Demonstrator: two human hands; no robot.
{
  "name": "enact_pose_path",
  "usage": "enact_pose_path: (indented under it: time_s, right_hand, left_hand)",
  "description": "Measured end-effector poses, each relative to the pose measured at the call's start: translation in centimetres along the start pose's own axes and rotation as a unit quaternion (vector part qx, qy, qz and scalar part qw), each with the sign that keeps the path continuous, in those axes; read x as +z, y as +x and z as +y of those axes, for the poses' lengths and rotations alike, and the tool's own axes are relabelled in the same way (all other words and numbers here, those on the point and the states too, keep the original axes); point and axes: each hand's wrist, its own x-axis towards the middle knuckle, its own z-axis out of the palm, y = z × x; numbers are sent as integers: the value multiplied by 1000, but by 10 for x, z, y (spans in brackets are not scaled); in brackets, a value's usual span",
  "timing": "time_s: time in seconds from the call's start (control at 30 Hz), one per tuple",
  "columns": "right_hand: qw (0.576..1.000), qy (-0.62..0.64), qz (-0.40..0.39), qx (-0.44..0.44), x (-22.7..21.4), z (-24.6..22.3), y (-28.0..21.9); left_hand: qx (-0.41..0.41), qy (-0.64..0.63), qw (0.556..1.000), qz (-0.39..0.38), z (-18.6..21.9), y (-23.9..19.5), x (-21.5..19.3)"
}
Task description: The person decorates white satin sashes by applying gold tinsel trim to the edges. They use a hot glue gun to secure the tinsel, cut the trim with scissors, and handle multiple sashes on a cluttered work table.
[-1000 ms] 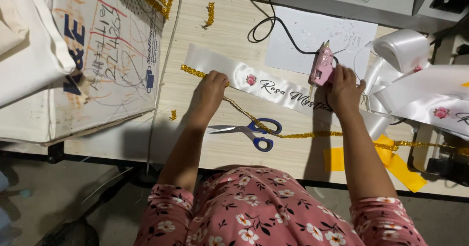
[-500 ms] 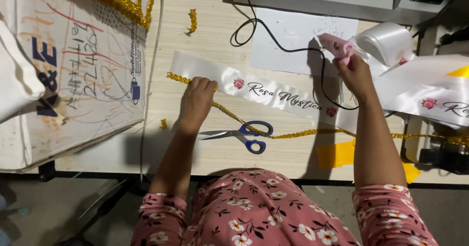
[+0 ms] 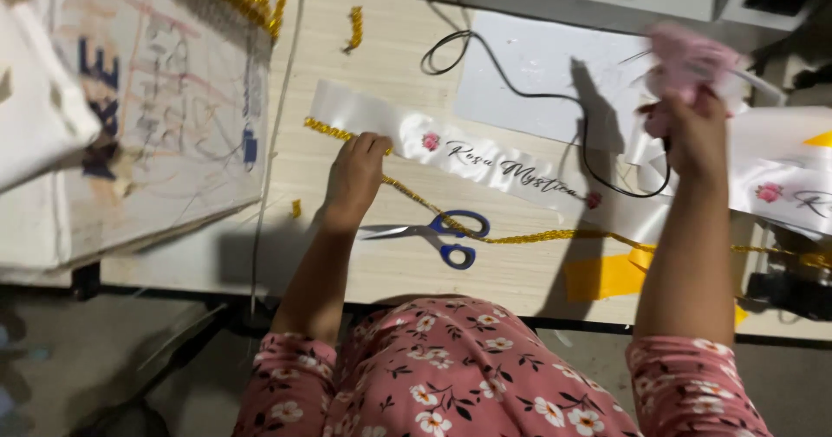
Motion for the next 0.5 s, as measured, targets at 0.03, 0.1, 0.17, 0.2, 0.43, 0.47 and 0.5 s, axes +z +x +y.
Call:
enact_pose_path:
  time_s: [0.03,0.1,0.17,0.2,0.43,0.47,0.5]
  right_hand:
    - [994,108,-9,-23,1,-1,-7]
    - [990,113,-22,-84,21,-32,-31]
    - [981,119,-30,-148,38,-45,-44]
    - [983,115,-66,-128,43,-43,-46]
    - [960,-36,-251,118,172,-8,-43]
    - [960,-37,-253,116,187,-5,-43]
    - [952,-114,-244,147,202,-2,-44]
  left_hand:
    - [-9,-12,1000,-7,-1,-2,-4]
    - [-10,-28,1000,-5,-2,-3,-6]
    - [-5,-44,999,-2,-4,-2,-8]
    - [-5,-43,999,-7,-3,-3,-7]
    - [27,-53,998,7,-8,-4,3]
    - [26,-51,998,10,-9,-4,4]
    - [13,-62,998,12,-11,-3,4]
